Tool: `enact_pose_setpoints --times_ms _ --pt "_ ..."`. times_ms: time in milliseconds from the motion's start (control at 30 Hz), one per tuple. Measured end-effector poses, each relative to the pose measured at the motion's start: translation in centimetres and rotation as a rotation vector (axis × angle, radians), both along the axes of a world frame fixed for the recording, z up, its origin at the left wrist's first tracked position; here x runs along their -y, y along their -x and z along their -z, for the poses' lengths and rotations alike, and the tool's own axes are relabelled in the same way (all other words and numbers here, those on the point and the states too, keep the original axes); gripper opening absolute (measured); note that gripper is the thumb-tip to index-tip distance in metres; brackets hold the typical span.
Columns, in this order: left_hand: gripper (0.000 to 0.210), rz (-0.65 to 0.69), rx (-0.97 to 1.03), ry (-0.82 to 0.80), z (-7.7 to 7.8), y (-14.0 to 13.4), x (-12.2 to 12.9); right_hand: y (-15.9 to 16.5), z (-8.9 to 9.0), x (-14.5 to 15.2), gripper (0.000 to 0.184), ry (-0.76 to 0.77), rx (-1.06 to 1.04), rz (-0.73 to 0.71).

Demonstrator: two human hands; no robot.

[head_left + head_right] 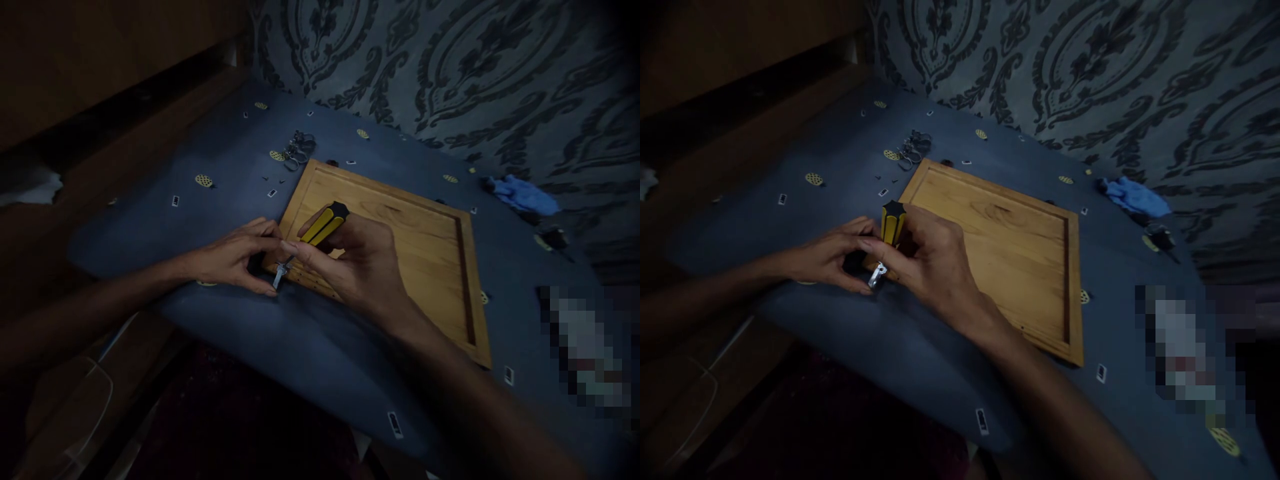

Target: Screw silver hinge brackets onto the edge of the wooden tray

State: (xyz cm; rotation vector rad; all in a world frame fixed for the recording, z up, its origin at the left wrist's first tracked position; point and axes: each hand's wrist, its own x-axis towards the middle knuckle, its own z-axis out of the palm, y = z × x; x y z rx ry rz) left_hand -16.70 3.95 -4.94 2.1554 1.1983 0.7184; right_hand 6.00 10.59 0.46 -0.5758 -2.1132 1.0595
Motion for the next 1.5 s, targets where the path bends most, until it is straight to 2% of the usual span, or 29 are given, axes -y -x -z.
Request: enact_pose_setpoints --times_ms 100,233,367,567,800,1033,1267,1500 --pt "0.050 0.007 -0.007 0.002 0.0 0.0 0.0 -0.5 -0.9 -0.4 0.032 0.094 0.100 -0.100" --pt "0.054 0.001 -0.028 -0.002 0.0 0.1 0.0 -0.9 -2.1 -1.0 0.025 0.212 0.068 -0.242" --pt "0.053 0.010 -0.020 0.007 0.0 0.1 0.0 -1.1 -2.4 -1.4 0.027 0.244 0.065 -0.278" --pt "0.054 0.016 -0.018 -0.011 -0.1 0.1 0.0 -1.0 -1.9 -1.4 0.026 0.275 0.005 -0.290" --pt "0.054 0.012 -0.015 -0.012 0.0 0.0 0.0 -0.5 -1.1 -1.0 0.026 0.182 -0.025 -0.223" --pt "0.049 0.019 0.008 -0.014 0.1 0.0 0.0 -0.2 -0.6 -0.4 0.023 -0.034 -0.049 -0.053" --pt "0.047 0.015 0.021 -0.017 0.1 0.0 0.0 0.0 -0.2 -0.3 0.016 -0.100 -0.056 -0.024" --pt "0.052 0.014 0.017 0.014 -0.2 0.0 0.1 -0.1 -0.5 0.1 0.021 -0.113 -0.157 0.124"
